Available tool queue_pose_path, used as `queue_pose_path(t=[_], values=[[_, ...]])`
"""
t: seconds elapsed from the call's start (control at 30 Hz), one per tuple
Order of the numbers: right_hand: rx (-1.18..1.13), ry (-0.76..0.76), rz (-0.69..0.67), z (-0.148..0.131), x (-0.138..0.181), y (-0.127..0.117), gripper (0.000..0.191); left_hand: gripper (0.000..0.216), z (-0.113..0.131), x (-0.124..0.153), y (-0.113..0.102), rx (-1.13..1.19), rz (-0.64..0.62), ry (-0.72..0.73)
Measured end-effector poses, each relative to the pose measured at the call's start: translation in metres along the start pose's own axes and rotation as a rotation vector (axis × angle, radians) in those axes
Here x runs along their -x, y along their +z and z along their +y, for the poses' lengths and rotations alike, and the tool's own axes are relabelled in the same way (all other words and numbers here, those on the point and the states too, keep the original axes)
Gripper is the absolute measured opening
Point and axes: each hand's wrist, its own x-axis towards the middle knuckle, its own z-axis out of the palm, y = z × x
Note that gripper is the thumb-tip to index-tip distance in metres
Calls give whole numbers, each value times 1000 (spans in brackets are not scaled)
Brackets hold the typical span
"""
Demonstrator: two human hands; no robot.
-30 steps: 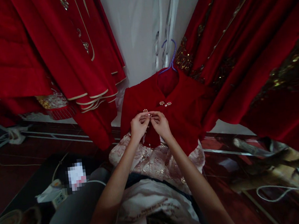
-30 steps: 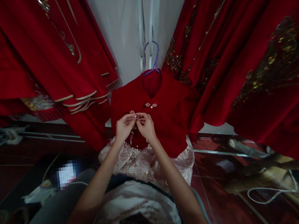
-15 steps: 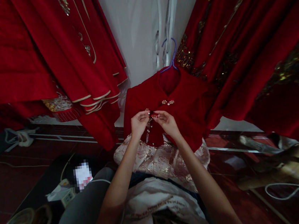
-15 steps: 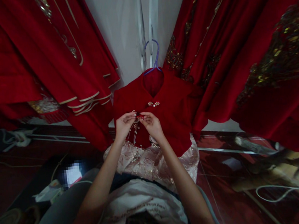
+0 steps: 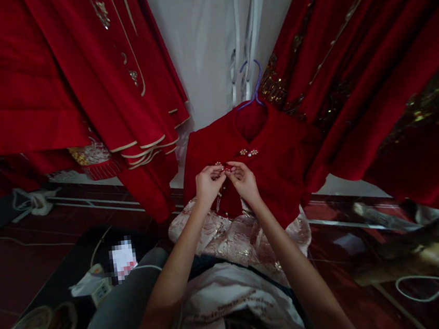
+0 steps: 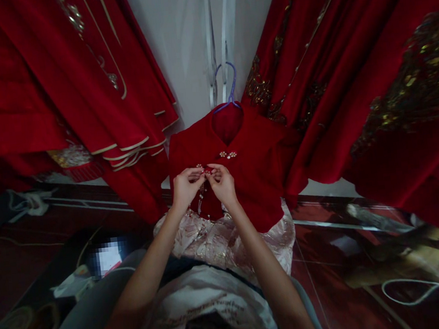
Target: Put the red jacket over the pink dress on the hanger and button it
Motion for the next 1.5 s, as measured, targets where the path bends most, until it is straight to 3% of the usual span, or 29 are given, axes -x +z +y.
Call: queue_pose_path(t=[0.23,0.47,0.63,0.83,0.93,1.07,1.23,1.37,1.5], values=[[70,-26,5,2,2,1,34,15,2,-1,-8,-120,-49,65],[165,-68,-3,-4,-1,-2,28,13,-10,-12,-16,35,-182,33],[160,-17,-167,-14,7,-35,21,21,-19,13,-22,-5,-160,-5],[407,100,-369,-19,31,-85,17,41,-13,54,-16,-355,-322,78],[551,94,-409,-13,36,-87,17,49,-13,59,-13,-453,-237,31],[670,83,-355,2,39,-74,18,51,-20,55,-18,-488,-110,-25],[788,64,-326,6,39,-67,10,41,-21,54,-15,-301,-178,-78],[694,111,-365,1,35,-76,10,42,-18,60,1,-197,-133,-154],[463,163,-425,-5,29,-89,8,37,-17,58,10,-249,-29,-100]])
